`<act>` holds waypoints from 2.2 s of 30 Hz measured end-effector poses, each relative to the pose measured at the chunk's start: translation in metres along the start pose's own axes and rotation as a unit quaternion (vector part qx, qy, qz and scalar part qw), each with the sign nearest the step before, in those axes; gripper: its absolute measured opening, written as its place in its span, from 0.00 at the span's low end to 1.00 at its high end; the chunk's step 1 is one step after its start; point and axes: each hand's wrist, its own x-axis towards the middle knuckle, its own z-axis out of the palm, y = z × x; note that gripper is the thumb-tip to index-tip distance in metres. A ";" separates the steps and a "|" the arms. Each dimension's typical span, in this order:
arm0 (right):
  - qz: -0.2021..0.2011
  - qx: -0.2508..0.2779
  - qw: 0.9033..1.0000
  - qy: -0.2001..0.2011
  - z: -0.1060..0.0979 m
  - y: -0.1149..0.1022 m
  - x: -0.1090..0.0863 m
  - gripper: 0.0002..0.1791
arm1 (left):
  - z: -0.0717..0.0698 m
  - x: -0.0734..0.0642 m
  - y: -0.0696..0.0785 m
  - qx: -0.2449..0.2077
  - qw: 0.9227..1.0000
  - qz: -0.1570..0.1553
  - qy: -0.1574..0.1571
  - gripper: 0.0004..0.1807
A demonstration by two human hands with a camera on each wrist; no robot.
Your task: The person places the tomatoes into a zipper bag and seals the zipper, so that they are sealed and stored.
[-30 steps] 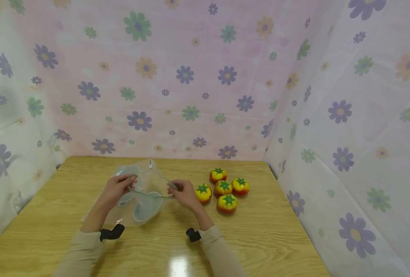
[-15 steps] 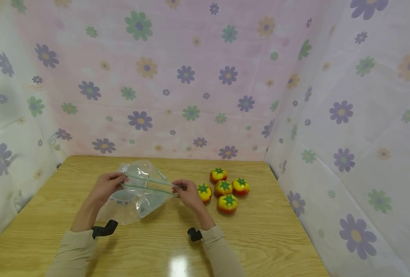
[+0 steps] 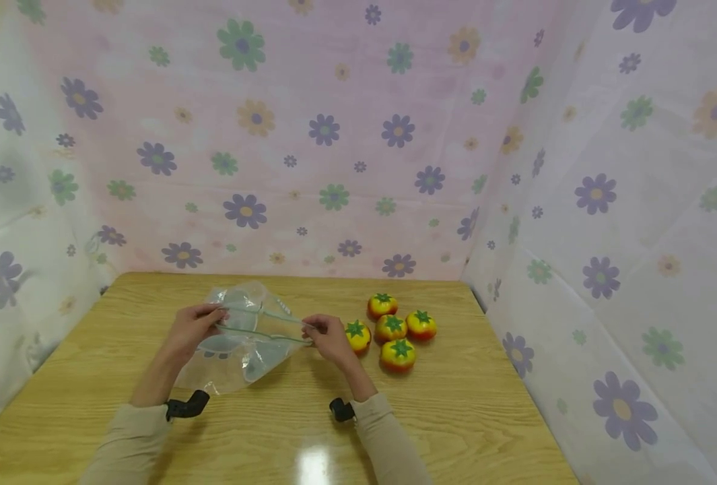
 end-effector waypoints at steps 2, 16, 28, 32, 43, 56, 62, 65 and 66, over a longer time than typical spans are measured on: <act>-0.001 0.000 1.000 0.004 0.000 0.010 0.003 0.14 | 0.006 0.000 0.000 -0.005 1.000 0.003 0.005 0.23; -0.008 -0.015 1.000 0.006 0.003 0.019 0.010 0.14 | 0.051 0.007 -0.009 -0.079 0.997 -0.020 0.009 0.23; 0.003 -0.028 1.000 -0.007 0.008 0.013 0.010 0.16 | 0.064 0.009 -0.008 -0.029 0.998 -0.061 -0.001 0.23; 0.017 -0.028 0.999 -0.010 0.009 0.015 0.011 0.16 | 0.069 0.011 -0.010 -0.033 0.998 -0.057 0.008 0.22; 0.038 -0.022 0.999 -0.008 0.009 0.017 0.011 0.18 | 0.081 0.016 -0.013 -0.054 0.998 -0.043 0.009 0.21; 0.027 -0.070 0.997 -0.001 -0.011 0.002 0.006 0.24 | 0.082 0.017 -0.021 -0.090 0.994 -0.056 0.009 0.21; 0.000 -0.083 0.997 0.012 -0.028 -0.018 0.003 0.23 | 0.080 0.018 -0.022 -0.087 0.994 -0.057 0.017 0.21; -0.011 -0.100 0.995 0.027 -0.038 -0.023 0.000 0.23 | 0.080 0.017 -0.019 -0.078 0.995 -0.060 0.020 0.22; -0.015 -0.108 0.994 0.032 -0.041 -0.024 -0.001 0.22 | 0.080 0.017 -0.019 -0.075 0.995 -0.060 0.021 0.22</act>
